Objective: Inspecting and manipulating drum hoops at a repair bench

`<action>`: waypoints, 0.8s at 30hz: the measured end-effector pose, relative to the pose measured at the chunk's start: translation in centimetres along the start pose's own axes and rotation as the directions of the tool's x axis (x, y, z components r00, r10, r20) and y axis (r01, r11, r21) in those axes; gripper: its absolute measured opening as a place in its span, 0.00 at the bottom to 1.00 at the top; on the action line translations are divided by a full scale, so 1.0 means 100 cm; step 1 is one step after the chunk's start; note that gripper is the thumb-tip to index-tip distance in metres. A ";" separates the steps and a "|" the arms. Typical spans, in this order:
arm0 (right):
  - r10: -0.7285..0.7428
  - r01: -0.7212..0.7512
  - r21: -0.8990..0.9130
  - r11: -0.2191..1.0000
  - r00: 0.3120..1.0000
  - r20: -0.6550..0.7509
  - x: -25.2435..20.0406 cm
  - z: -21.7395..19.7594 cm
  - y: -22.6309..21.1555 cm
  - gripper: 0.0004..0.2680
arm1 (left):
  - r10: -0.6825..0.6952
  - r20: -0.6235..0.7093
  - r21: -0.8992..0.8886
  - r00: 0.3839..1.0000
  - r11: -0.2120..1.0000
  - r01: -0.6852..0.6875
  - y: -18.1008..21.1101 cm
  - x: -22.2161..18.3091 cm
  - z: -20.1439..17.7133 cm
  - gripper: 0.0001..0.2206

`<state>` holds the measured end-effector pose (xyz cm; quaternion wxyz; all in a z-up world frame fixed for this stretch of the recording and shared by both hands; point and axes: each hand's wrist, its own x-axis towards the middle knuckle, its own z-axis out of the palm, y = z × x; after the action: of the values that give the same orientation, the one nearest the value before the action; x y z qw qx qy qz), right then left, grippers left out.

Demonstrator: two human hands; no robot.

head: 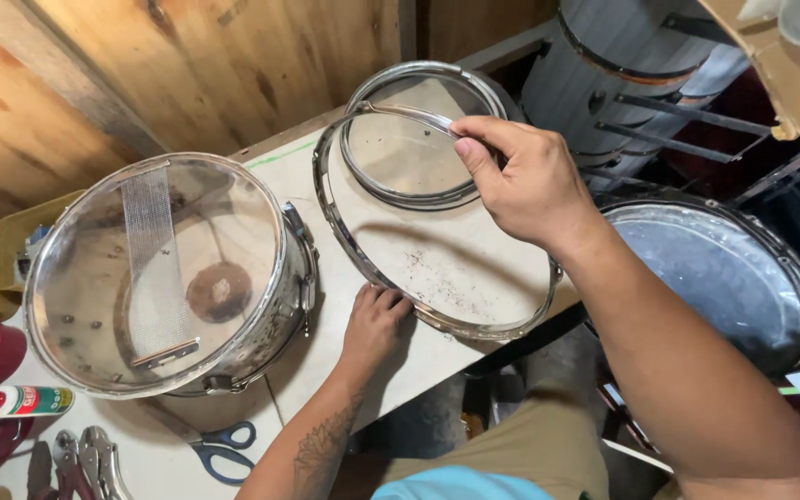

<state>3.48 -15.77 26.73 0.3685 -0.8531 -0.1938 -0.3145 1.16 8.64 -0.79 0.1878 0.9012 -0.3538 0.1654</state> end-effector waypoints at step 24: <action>0.047 -0.047 0.018 0.999 0.998 -0.029 -0.015 0.006 -0.007 0.08 | -0.014 -0.064 0.024 0.998 1.000 0.016 -0.007 -0.006 0.005 0.09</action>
<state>2.26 -15.02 25.77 0.3861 -0.8494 -0.1709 -0.3165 1.33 9.27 -1.65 0.1891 0.9004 -0.3388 0.1970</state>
